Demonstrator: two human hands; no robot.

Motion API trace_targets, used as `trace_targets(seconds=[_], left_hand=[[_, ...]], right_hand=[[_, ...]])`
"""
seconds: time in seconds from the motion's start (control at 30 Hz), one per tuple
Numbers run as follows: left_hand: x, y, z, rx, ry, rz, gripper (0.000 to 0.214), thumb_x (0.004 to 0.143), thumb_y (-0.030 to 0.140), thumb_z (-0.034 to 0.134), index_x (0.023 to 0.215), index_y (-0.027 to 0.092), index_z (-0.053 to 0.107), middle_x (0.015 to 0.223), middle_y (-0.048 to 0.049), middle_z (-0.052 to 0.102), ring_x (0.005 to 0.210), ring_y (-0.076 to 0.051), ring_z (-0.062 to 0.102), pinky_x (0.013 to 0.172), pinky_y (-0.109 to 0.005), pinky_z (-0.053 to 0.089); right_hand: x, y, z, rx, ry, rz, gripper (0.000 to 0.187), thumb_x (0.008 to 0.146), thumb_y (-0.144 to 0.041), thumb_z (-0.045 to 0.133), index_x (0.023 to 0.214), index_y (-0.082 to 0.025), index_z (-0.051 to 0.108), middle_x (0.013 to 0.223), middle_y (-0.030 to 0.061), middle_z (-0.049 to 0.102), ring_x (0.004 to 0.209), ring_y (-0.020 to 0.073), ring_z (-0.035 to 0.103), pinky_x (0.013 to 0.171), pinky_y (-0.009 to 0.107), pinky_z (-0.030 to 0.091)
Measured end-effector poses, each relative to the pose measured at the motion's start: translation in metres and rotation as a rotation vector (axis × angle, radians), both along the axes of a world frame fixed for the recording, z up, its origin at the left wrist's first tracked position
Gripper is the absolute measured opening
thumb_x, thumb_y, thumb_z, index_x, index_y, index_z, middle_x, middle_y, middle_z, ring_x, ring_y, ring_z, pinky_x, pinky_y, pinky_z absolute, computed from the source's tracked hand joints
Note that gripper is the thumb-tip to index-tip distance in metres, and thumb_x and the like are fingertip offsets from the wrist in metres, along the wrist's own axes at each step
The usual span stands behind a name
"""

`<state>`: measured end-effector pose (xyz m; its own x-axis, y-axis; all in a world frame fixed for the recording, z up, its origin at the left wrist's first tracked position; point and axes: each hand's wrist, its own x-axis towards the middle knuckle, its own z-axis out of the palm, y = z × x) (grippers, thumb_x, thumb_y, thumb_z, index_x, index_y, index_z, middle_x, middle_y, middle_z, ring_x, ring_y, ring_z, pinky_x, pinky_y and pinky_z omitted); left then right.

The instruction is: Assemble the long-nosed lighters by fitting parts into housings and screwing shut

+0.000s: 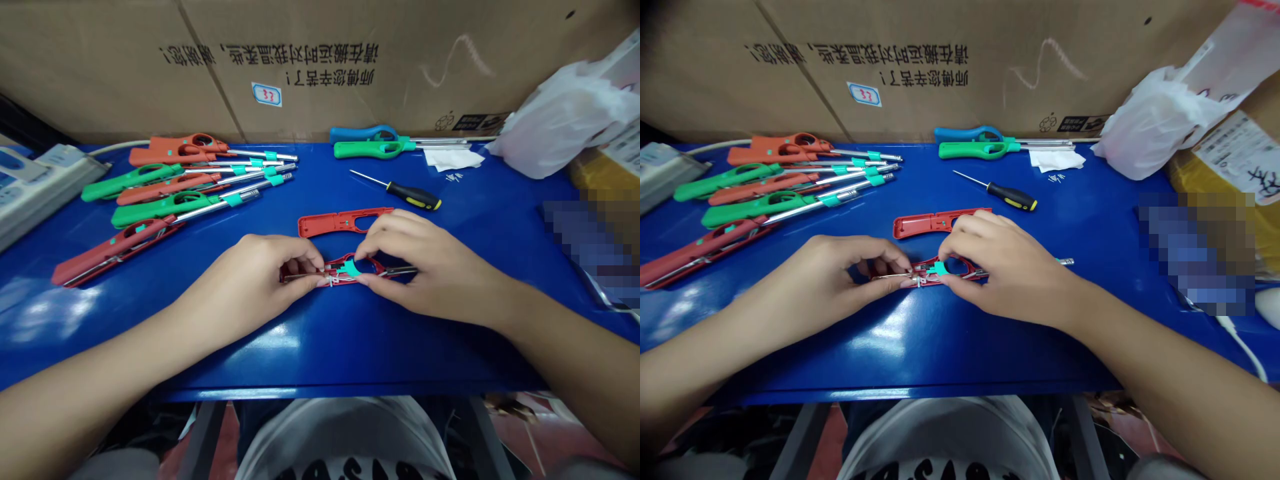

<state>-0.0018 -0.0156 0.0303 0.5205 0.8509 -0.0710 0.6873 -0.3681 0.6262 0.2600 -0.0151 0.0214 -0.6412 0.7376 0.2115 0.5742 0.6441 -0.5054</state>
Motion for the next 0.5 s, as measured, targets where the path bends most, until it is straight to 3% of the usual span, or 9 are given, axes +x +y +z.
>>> trace_targets(seconds=[0.1, 0.5], left_hand=[[0.0, 0.0, -0.001, 0.007, 0.005, 0.002, 0.014, 0.091, 0.04, 0.072, 0.094, 0.027, 0.074, 0.084, 0.0051, 0.075, 0.073, -0.013, 0.068, 0.067, -0.023, 0.049], [-0.001, -0.001, 0.003, 0.033, 0.022, -0.032, 0.012, 0.091, 0.033, 0.071, 0.098, 0.027, 0.078, 0.093, 0.0021, 0.078, 0.08, -0.015, 0.071, 0.07, -0.026, 0.052]], right_hand=[[-0.012, -0.005, -0.007, 0.09, -0.04, -0.001, 0.013, 0.096, -0.032, 0.067, 0.107, -0.024, 0.069, 0.109, 0.004, 0.068, 0.106, 0.0224, 0.06, 0.093, 0.04, 0.041], [-0.02, -0.006, -0.013, 0.014, -0.012, -0.007, 0.008, 0.095, -0.029, 0.07, 0.101, -0.025, 0.066, 0.105, 0.0009, 0.065, 0.104, 0.0193, 0.058, 0.095, 0.039, 0.037]])
